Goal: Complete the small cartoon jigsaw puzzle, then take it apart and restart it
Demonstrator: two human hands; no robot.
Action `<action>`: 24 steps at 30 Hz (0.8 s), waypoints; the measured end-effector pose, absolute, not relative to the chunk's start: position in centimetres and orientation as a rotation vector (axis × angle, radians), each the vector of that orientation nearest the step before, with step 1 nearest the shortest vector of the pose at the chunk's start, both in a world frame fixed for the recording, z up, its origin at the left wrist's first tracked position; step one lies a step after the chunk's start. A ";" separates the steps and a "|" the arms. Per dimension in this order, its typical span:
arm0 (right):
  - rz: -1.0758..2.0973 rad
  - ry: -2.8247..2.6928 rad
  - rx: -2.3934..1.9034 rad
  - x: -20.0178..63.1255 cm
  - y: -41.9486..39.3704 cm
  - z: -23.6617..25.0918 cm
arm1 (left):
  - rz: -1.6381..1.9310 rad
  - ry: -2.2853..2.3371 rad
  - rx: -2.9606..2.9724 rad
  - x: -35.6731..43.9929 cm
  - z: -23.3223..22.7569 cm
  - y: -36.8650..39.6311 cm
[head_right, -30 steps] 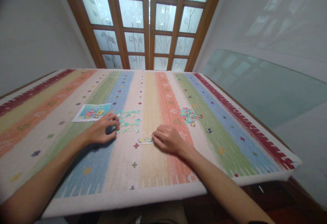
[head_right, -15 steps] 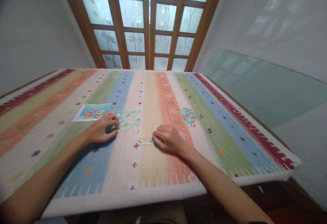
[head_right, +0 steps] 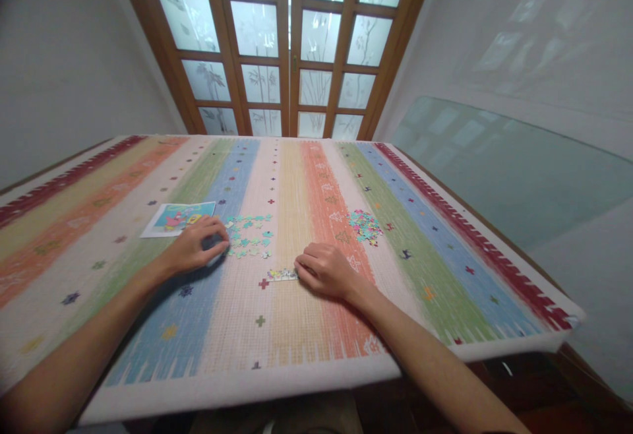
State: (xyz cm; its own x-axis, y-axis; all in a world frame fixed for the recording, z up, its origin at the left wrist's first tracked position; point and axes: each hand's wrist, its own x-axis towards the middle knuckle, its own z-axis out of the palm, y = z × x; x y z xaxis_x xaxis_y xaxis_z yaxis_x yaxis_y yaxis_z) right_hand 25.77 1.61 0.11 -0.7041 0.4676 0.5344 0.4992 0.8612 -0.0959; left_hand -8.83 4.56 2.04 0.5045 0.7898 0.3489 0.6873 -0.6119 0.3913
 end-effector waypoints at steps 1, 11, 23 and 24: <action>-0.080 -2.471 -0.700 25.8 1.6 0.1 | 0.780 1.313 2.530 -9.0 2.0 4.7; -0.094 -2.482 -0.700 25.7 1.5 0.2 | 0.965 1.398 2.491 -7.8 0.7 4.9; -0.112 -2.488 -0.681 25.7 1.5 0.1 | 1.010 1.523 2.471 -8.4 1.0 4.9; -0.111 -2.490 -0.681 25.7 1.5 0.1 | 1.008 1.535 2.459 -8.4 1.0 5.0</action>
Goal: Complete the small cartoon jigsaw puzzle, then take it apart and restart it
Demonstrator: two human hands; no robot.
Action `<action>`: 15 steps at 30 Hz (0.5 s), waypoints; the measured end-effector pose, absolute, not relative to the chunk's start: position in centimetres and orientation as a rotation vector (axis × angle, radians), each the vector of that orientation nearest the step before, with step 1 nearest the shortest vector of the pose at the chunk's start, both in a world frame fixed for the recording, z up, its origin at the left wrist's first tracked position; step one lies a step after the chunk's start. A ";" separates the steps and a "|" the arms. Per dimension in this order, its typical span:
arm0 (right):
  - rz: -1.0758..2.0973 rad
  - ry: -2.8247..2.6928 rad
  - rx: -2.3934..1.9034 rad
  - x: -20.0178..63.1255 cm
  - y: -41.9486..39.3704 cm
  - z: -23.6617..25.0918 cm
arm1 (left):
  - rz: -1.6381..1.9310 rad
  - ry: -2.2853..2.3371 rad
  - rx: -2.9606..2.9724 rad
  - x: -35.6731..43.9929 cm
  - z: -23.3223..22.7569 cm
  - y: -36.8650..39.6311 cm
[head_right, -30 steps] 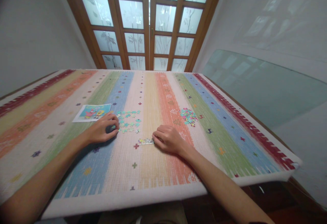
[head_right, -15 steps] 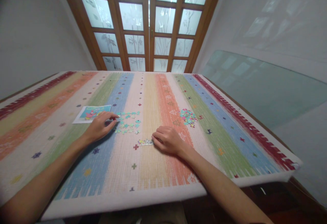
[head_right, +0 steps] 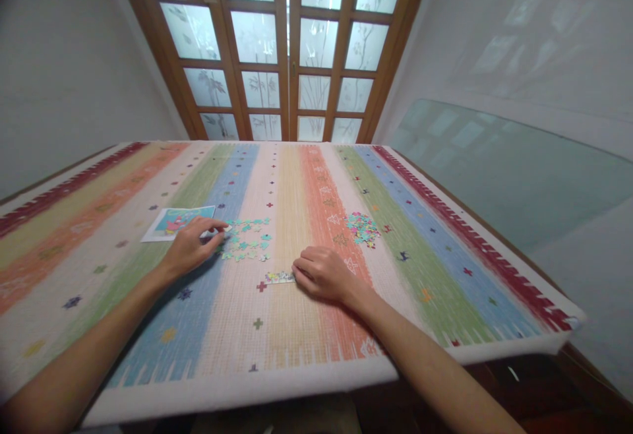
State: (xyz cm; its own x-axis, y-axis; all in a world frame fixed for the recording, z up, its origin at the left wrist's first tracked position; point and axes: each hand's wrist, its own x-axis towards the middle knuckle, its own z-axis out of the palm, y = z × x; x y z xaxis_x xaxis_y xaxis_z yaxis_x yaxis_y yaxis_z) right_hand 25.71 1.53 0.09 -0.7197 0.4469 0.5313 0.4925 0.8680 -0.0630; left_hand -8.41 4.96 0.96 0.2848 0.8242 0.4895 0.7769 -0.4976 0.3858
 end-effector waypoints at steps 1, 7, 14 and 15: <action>-0.110 -2.491 -0.683 25.7 1.5 0.1 | 1.005 1.539 2.453 -8.4 0.9 5.0; -0.096 -2.499 -0.698 25.7 1.6 0.0 | 0.965 1.514 2.491 -8.2 1.0 6.2; -0.108 -2.521 -0.709 25.7 1.6 -0.2 | 0.967 1.518 2.484 -8.4 0.9 6.5; -0.108 -2.520 -0.708 25.7 1.6 -0.2 | 0.923 1.468 2.502 -7.9 0.7 6.4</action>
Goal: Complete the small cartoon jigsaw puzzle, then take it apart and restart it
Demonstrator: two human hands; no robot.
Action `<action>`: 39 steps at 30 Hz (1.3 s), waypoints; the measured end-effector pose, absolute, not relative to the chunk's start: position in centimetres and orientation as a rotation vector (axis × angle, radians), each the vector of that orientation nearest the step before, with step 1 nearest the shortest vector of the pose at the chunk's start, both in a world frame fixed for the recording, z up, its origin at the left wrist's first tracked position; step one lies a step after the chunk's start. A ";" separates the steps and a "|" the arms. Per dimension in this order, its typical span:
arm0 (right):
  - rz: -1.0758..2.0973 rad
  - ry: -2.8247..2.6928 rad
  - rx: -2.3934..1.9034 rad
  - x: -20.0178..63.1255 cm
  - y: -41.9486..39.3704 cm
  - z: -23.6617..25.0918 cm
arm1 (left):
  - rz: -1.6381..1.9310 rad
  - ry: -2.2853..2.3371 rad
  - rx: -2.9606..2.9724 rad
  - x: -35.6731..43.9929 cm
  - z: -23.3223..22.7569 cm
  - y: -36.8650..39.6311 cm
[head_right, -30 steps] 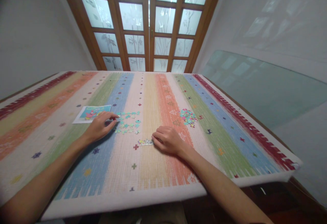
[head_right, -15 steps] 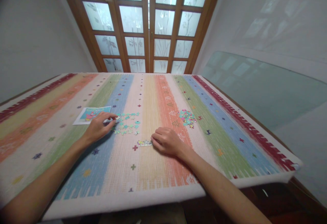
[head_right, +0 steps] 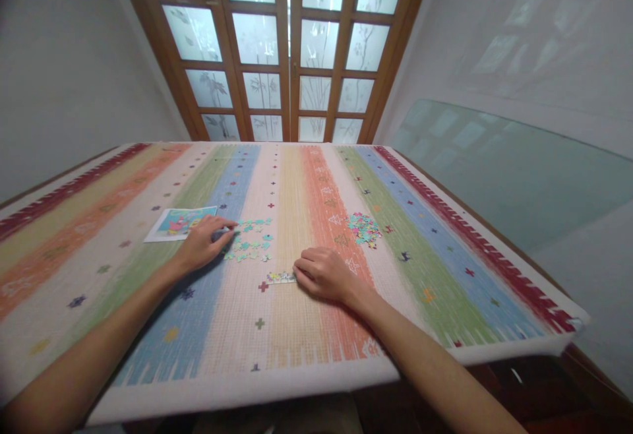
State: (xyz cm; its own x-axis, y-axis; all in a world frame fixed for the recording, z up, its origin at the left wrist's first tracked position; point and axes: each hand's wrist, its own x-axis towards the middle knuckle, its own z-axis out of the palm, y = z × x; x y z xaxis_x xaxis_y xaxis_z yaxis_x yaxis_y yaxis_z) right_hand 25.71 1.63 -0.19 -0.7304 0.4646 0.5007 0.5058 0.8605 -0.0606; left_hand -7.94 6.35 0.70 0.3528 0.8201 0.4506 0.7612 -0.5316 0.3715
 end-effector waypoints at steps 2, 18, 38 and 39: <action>-0.107 -2.511 -0.707 25.7 1.7 -0.3 | 0.859 1.379 2.541 -6.8 0.3 6.1; -0.082 -2.514 -0.730 25.7 1.6 -0.2 | 0.695 1.362 2.660 -4.3 -0.3 5.9; -0.077 -2.511 -0.714 25.7 1.7 -0.3 | 0.667 1.367 2.628 -3.7 -0.2 5.9; -0.078 -2.510 -0.714 25.7 1.7 -0.3 | 0.665 1.362 2.637 -3.7 -0.2 6.0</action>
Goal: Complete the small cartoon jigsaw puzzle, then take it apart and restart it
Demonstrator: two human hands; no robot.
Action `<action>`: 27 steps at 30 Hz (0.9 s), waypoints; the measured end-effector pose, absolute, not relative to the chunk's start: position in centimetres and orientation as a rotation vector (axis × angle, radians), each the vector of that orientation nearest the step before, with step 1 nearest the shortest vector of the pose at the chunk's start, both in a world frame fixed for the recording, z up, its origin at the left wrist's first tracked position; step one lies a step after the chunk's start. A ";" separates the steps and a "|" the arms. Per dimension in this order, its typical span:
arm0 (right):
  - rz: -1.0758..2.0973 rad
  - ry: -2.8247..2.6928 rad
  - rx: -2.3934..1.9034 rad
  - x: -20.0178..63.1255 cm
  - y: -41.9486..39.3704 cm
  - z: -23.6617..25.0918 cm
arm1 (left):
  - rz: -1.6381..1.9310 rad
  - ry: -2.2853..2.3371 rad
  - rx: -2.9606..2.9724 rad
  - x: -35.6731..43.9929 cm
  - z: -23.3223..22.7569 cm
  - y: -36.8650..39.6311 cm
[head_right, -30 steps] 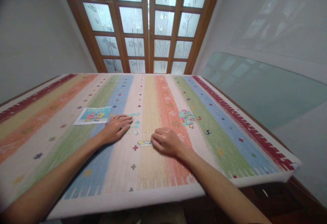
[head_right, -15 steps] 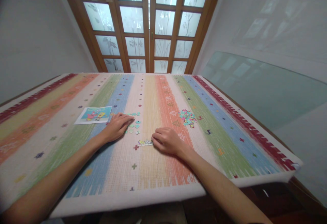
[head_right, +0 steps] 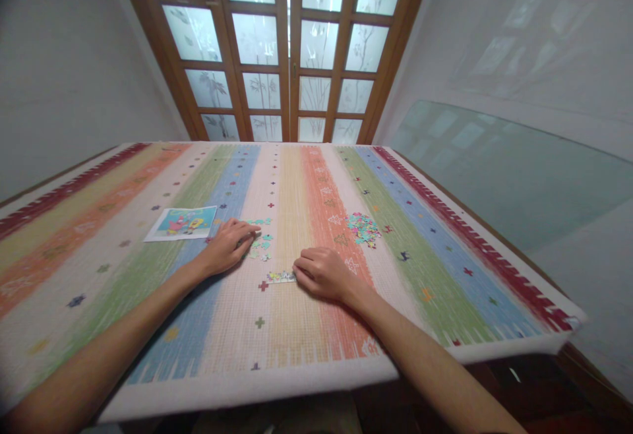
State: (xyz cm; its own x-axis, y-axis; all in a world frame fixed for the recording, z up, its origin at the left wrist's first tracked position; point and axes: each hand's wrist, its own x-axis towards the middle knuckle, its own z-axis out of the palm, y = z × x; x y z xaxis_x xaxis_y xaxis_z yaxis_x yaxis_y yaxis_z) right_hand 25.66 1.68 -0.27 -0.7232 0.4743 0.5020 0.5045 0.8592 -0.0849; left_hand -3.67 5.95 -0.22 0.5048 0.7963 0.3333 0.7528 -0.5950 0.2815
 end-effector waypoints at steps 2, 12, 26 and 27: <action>-0.077 -2.514 -0.719 25.7 1.7 -0.2 | 0.652 1.356 2.656 -3.7 -0.3 6.0; -0.060 -2.514 -0.725 25.7 1.6 -0.2 | 0.653 1.435 2.643 -3.7 -0.2 6.1; -0.064 -2.534 -0.738 25.7 1.6 -0.2 | 0.639 1.041 2.168 -3.2 2.7 2.7; -0.064 -2.535 -0.739 25.7 1.6 -0.1 | 0.594 1.009 2.164 -3.1 2.7 2.3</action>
State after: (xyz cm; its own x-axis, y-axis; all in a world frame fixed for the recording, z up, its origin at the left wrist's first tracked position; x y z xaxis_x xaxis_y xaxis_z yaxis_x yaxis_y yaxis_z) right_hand 25.73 1.56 -0.14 -0.7307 0.4926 0.4727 0.5158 0.8519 -0.0907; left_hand -3.05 2.29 2.72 0.5975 0.7929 0.1194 0.4887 -0.4781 0.7298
